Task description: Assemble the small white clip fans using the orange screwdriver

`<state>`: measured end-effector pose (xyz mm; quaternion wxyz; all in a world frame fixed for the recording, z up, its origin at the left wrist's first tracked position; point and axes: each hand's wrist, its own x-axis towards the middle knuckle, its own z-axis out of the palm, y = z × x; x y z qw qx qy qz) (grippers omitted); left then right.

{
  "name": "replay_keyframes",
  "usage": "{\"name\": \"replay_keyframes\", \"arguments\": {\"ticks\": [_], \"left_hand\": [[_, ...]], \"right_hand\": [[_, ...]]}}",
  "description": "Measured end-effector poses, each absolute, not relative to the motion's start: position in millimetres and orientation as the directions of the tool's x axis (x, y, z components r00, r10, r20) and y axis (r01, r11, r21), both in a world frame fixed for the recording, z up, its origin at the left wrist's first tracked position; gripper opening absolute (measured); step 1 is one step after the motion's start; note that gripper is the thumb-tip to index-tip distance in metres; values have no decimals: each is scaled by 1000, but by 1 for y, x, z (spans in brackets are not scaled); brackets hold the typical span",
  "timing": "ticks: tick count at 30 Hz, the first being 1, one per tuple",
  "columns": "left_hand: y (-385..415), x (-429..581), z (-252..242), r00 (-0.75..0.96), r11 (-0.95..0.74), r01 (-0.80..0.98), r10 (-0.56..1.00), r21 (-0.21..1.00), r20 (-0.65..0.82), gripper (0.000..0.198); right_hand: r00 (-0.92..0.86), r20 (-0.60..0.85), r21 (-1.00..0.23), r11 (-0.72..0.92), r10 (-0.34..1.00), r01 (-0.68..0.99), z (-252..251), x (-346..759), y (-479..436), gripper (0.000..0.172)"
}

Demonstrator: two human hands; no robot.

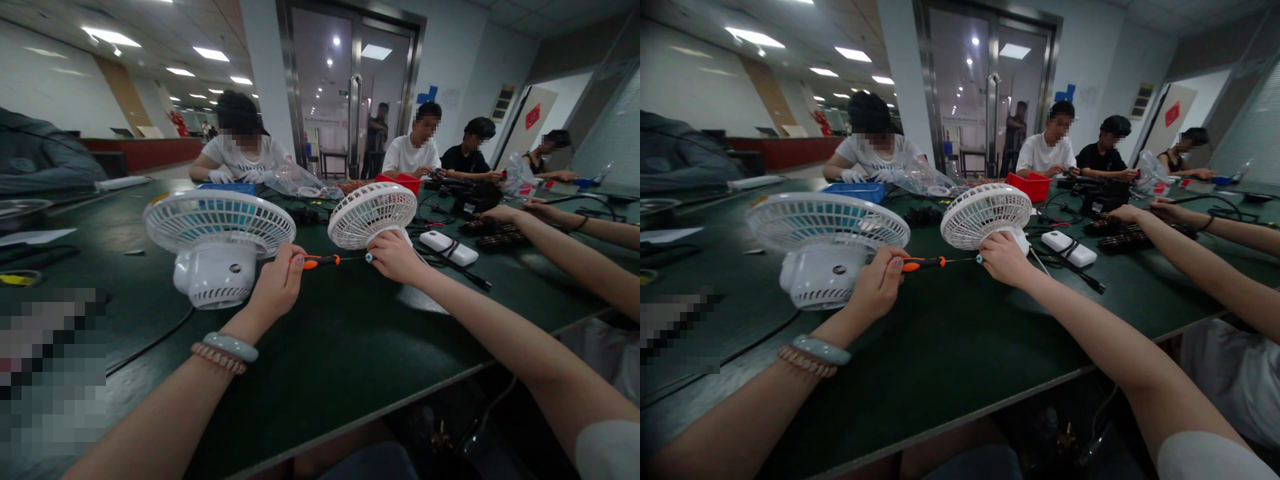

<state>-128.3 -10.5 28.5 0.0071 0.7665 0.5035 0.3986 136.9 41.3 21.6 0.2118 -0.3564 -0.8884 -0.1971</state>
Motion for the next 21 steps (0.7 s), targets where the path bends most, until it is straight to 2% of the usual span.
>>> {"name": "replay_keyframes", "arguments": {"ticks": [12,21], "left_hand": [[-7,-133,27,239,-559,669,786,490,570,21],[-7,-133,24,252,-577,676,766,458,592,24]], "right_hand": [[-652,524,196,667,548,718,21,137,42,18],[-651,517,189,667,556,720,20,137,42,18]]}}
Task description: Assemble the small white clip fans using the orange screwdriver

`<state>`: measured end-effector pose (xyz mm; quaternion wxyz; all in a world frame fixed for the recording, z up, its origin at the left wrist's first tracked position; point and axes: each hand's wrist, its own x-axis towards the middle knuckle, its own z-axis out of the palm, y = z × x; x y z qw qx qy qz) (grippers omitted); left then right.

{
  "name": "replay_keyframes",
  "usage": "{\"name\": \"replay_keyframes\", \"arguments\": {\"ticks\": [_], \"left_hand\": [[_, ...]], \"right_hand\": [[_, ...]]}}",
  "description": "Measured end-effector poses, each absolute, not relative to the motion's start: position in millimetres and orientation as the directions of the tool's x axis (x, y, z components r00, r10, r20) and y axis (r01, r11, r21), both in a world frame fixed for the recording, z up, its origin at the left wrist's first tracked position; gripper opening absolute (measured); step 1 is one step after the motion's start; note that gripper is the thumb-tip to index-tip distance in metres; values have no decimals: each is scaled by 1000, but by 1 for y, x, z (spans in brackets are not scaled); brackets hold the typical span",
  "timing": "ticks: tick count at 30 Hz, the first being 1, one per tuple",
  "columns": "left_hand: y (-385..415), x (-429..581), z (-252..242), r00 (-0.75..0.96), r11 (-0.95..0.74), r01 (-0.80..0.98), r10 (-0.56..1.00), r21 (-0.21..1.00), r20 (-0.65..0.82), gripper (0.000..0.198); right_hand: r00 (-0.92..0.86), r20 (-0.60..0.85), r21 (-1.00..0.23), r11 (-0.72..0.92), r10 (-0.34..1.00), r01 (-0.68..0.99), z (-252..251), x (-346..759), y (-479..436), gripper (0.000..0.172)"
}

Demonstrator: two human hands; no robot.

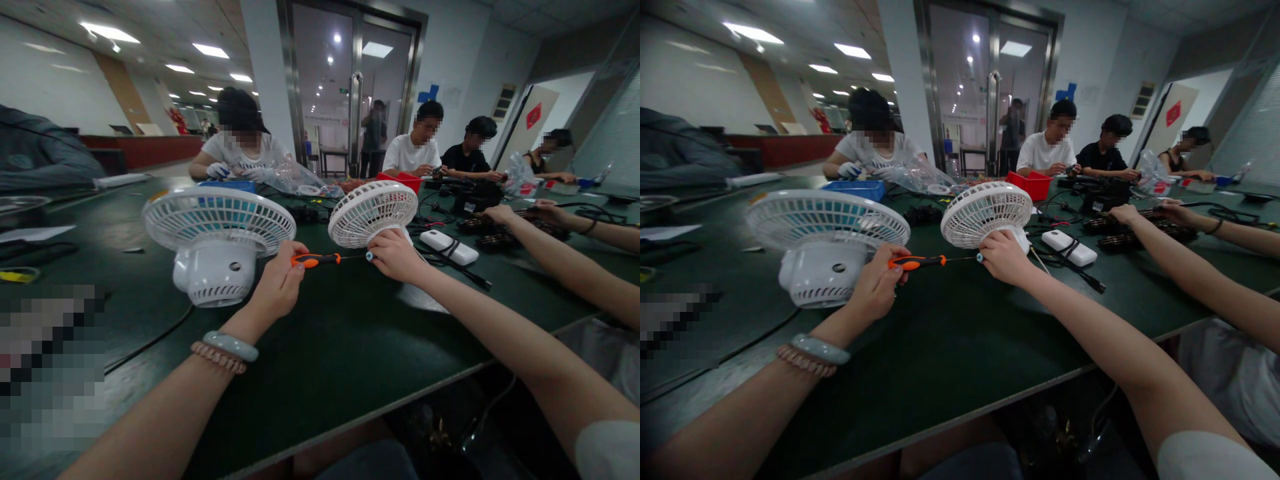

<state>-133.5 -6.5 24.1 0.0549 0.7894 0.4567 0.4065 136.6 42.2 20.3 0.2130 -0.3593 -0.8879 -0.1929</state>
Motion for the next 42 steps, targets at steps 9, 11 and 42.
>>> {"name": "replay_keyframes", "arguments": {"ticks": [9,11,42], "left_hand": [[-15,-126,32,209,-520,751,772,408,600,26],[-14,-127,32,203,-513,756,774,407,599,27],[-10,-131,29,214,-513,743,791,430,573,30]], "right_hand": [[-656,522,205,666,546,717,21,137,42,18],[-656,518,205,664,549,719,21,137,41,18],[-655,518,212,659,550,721,23,136,39,17]]}}
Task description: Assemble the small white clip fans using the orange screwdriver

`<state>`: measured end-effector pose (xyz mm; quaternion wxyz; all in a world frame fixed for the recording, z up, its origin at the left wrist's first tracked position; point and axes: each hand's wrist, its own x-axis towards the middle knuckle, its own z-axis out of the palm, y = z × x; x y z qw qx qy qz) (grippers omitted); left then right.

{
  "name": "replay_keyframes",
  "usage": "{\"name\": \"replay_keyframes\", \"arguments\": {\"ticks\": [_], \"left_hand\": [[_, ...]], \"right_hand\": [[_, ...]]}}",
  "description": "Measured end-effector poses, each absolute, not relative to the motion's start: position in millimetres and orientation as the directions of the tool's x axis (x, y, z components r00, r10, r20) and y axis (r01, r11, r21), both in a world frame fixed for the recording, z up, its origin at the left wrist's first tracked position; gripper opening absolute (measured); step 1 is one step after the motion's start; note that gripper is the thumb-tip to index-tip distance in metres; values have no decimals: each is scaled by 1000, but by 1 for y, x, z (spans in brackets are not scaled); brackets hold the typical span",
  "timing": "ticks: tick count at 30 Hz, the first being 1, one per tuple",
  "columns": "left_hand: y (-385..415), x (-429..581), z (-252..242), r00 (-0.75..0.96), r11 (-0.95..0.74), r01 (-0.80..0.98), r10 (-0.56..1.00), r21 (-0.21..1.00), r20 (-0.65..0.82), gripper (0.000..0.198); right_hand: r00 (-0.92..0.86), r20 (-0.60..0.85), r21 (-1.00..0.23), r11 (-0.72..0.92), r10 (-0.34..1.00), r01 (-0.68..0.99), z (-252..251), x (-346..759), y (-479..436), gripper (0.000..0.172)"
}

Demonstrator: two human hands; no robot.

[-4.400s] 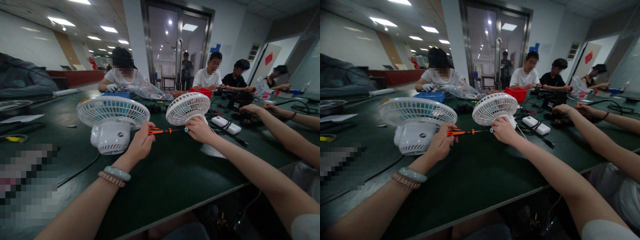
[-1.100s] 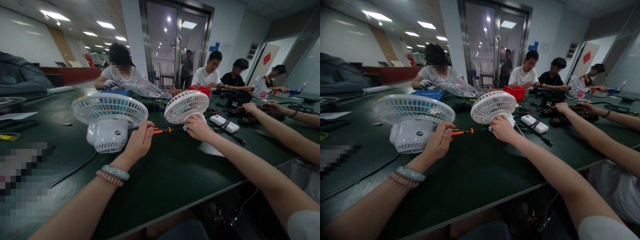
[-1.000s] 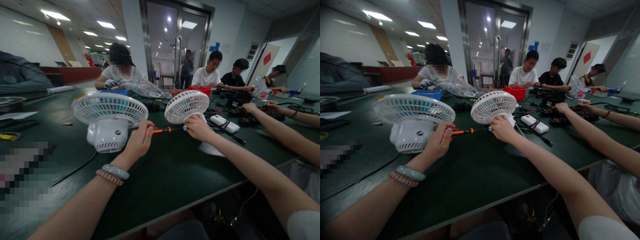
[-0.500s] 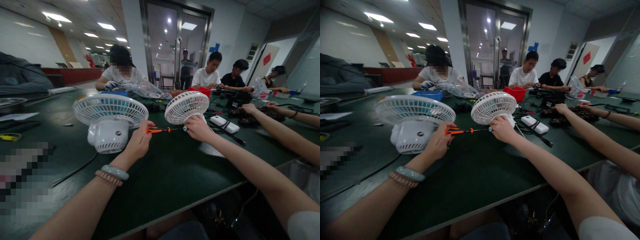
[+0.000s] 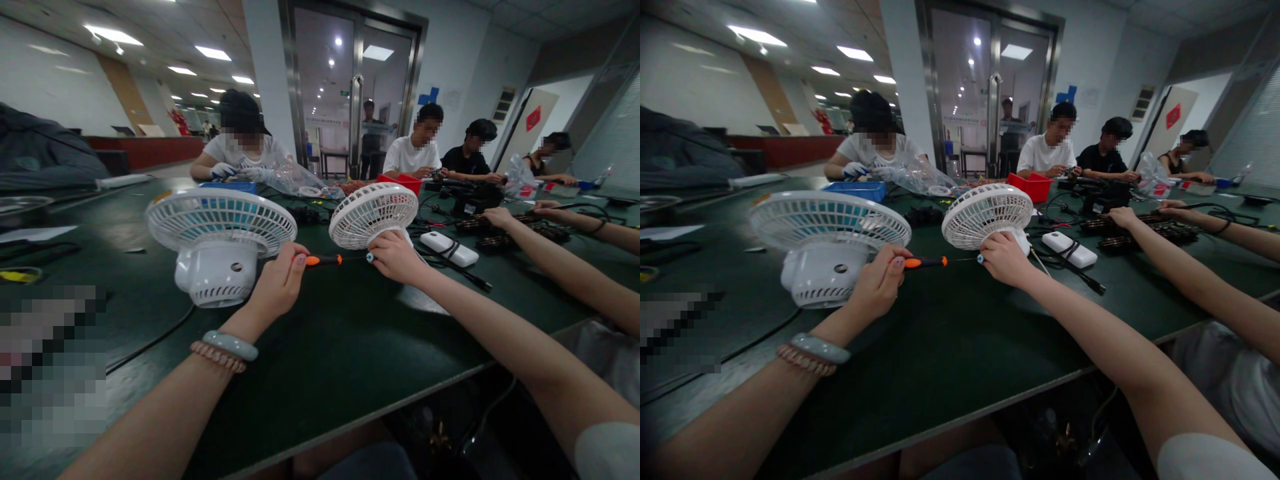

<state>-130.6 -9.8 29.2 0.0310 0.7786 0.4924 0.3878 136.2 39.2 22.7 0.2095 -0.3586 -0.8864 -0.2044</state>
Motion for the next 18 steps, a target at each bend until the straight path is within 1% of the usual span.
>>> {"name": "replay_keyframes", "arguments": {"ticks": [10,14,18], "left_hand": [[-8,-131,28,223,-517,728,800,451,557,28],[-7,-131,25,223,-529,719,790,451,571,33],[-6,-131,24,223,-535,710,787,458,575,33]], "right_hand": [[-653,524,196,669,546,717,21,137,40,16],[-651,524,196,666,550,720,22,137,39,23],[-641,529,201,652,556,732,23,135,37,29]]}}
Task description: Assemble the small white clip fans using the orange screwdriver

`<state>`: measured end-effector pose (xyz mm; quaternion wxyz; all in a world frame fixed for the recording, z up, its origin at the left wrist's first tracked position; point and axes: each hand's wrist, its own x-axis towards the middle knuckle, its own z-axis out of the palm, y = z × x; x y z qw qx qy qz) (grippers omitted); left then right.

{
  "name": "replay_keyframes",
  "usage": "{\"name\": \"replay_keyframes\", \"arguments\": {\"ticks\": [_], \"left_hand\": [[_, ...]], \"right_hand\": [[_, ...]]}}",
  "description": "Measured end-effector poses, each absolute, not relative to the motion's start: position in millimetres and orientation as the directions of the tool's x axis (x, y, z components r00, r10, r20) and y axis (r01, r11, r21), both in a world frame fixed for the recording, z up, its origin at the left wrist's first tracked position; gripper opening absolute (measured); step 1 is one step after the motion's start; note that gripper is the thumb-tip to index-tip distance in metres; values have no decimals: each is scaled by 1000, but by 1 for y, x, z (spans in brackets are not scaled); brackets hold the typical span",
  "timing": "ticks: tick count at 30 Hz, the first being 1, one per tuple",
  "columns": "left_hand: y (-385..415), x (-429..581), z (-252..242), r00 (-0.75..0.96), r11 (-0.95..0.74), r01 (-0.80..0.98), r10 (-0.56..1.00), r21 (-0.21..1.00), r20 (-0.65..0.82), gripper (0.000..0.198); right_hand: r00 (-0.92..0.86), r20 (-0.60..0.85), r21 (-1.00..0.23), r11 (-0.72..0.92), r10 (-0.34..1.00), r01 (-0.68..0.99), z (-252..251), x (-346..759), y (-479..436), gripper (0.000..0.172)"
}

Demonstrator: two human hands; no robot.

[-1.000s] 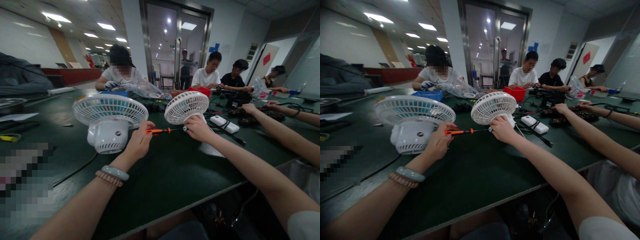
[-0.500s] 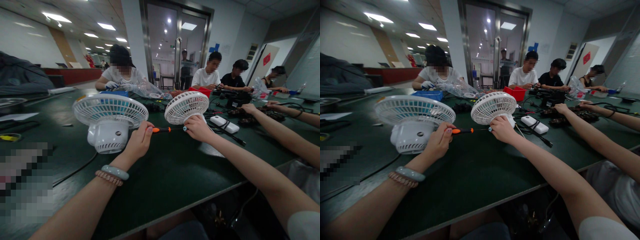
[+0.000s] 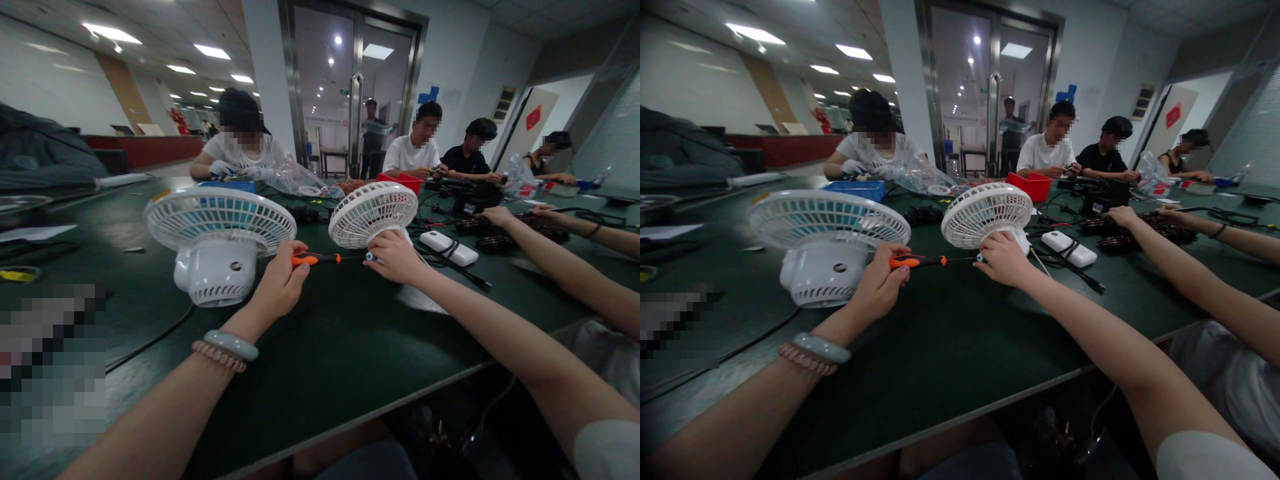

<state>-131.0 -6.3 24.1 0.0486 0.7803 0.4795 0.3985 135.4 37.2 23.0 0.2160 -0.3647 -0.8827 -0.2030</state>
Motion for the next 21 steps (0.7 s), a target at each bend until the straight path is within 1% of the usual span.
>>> {"name": "replay_keyframes", "arguments": {"ticks": [8,14,18,21], "left_hand": [[-10,-129,27,226,-527,733,785,430,576,31],[-11,-131,34,257,-496,780,810,381,527,31],[-12,-132,41,281,-470,833,813,291,510,30],[-13,-134,46,373,-477,865,819,156,437,33]], "right_hand": [[-611,545,171,637,575,752,22,133,36,29],[-565,579,122,622,588,773,22,129,33,26],[-512,605,74,598,610,798,21,125,30,24],[-486,614,54,581,622,812,20,121,29,23]]}}
